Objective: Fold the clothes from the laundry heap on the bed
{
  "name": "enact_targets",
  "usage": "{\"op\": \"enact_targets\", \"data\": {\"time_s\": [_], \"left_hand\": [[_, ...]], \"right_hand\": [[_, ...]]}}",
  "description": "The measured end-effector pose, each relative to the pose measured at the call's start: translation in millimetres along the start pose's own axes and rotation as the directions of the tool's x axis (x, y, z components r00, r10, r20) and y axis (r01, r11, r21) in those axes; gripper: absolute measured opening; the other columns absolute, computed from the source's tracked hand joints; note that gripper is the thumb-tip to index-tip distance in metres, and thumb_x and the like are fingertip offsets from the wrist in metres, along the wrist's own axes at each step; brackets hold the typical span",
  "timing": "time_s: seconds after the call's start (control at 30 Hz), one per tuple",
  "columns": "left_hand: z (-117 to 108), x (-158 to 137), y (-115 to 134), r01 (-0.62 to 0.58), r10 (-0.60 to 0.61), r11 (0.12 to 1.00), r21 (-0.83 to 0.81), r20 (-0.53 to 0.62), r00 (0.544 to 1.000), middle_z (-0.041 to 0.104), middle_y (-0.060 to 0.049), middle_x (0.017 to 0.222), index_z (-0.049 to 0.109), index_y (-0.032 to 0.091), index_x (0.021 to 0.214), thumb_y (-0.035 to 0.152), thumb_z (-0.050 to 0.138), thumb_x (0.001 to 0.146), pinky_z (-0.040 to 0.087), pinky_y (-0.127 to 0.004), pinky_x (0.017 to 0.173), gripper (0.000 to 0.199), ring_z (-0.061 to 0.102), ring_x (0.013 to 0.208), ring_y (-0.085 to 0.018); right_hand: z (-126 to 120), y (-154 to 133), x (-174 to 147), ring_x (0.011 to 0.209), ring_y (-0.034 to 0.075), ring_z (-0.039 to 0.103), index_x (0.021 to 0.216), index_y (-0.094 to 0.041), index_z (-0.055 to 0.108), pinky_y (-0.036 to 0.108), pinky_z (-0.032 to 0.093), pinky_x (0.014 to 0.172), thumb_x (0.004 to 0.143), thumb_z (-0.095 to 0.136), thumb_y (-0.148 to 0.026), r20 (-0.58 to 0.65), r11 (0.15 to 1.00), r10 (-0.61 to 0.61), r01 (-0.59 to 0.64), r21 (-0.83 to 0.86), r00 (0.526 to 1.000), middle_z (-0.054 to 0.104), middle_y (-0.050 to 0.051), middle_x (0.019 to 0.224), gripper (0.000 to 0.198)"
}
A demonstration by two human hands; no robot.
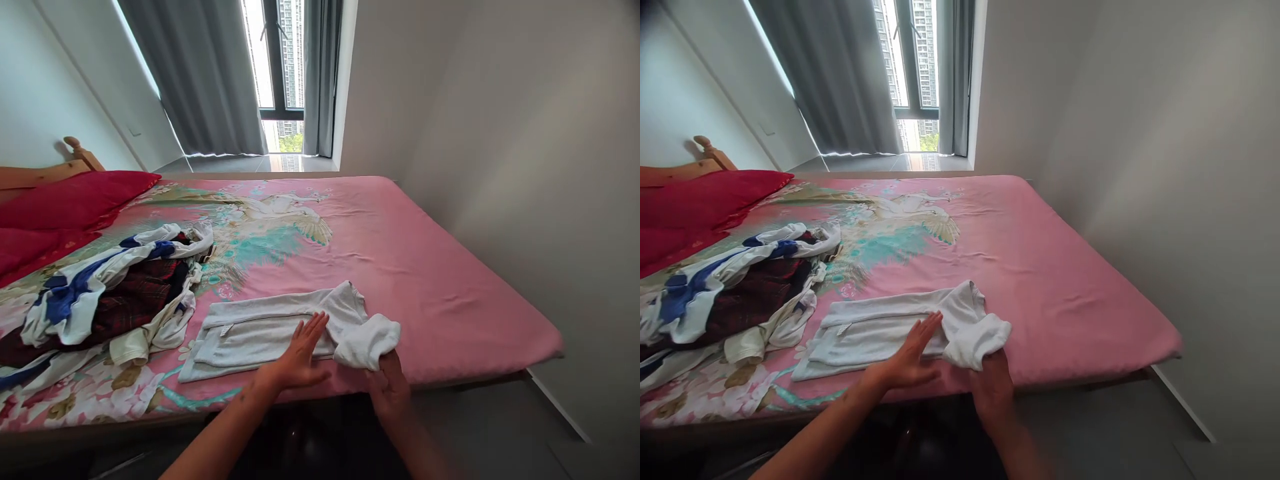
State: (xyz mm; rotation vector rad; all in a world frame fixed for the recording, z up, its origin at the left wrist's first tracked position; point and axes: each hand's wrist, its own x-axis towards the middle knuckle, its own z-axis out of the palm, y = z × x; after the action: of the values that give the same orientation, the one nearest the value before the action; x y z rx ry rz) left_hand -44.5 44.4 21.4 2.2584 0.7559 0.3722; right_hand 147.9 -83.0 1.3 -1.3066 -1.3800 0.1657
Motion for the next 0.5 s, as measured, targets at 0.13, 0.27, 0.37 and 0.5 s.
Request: {"op": "enact_targets", "data": {"time_s": [0.13, 0.27, 0.37, 0.5], "left_hand": [[12.2, -23.7, 38.9, 0.098, -0.155, 0.834, -0.543, -0.061, 0.986, 0.041, -0.01, 0.144, 0.018, 0.026, 0.148, 0.041, 0.075, 0.067, 0.032, -0.041, 0.108, 0.101, 0.039, 0.13, -0.028], [23.3, -14.8, 57.1, 0.091, -0.431, 0.554, -0.827, -0.192, 0.882, 0.068, -0.004, 0.098, 0.064, 0.019, 0.109, 0.039, 0.07, 0.073, 0.047, -0.029, 0.083, 0.041, 0.061, 0.092, -0.021], [20.5, -6.7, 65.4, -0.081, -0.523, 0.428, -0.9, -0.32, 0.79, 0.067, -0.001, 0.088, 0.064, 0.02, 0.096, 0.034, 0.07, 0.074, 0.047, -0.026, 0.077, 0.026, 0.061, 0.083, -0.016], [6.6, -1.0, 81.5, -0.213, -0.552, 0.364, -0.907, -0.394, 0.735, 0.067, -0.001, 0.091, 0.062, 0.022, 0.099, 0.03, 0.074, 0.07, 0.047, -0.027, 0.078, 0.032, 0.062, 0.085, -0.017]], "right_hand": [[4.5, -11.2, 14.6, 0.12, 0.027, 0.047, 0.116, -0.025, 0.056, 0.053, 0.036, 0.103, 0.082, 0.05, -0.012, 0.285, 0.974, -0.216, 0.228, -0.01, 0.934, 0.059, 0.007, 0.115, 0.037], [10.0, -10.0, 12.9, 0.122, 0.028, 0.044, 0.108, -0.021, 0.052, 0.054, 0.037, 0.102, 0.08, 0.056, -0.017, 0.229, 0.976, -0.216, 0.217, 0.021, 0.949, 0.054, 0.01, 0.119, 0.028], [6.9, 5.5, 8.5, 0.11, 0.024, 0.052, 0.099, -0.022, 0.051, 0.048, 0.043, 0.097, 0.083, 0.052, -0.017, 0.172, 0.992, -0.124, 0.123, 0.014, 0.977, 0.058, 0.009, 0.105, 0.017], [12.1, 31.7, 18.5, 0.116, 0.024, 0.05, 0.107, -0.02, 0.056, 0.049, 0.035, 0.106, 0.086, 0.046, -0.015, 0.451, 0.971, -0.126, 0.204, -0.128, 0.883, 0.061, 0.008, 0.113, 0.024]]}}
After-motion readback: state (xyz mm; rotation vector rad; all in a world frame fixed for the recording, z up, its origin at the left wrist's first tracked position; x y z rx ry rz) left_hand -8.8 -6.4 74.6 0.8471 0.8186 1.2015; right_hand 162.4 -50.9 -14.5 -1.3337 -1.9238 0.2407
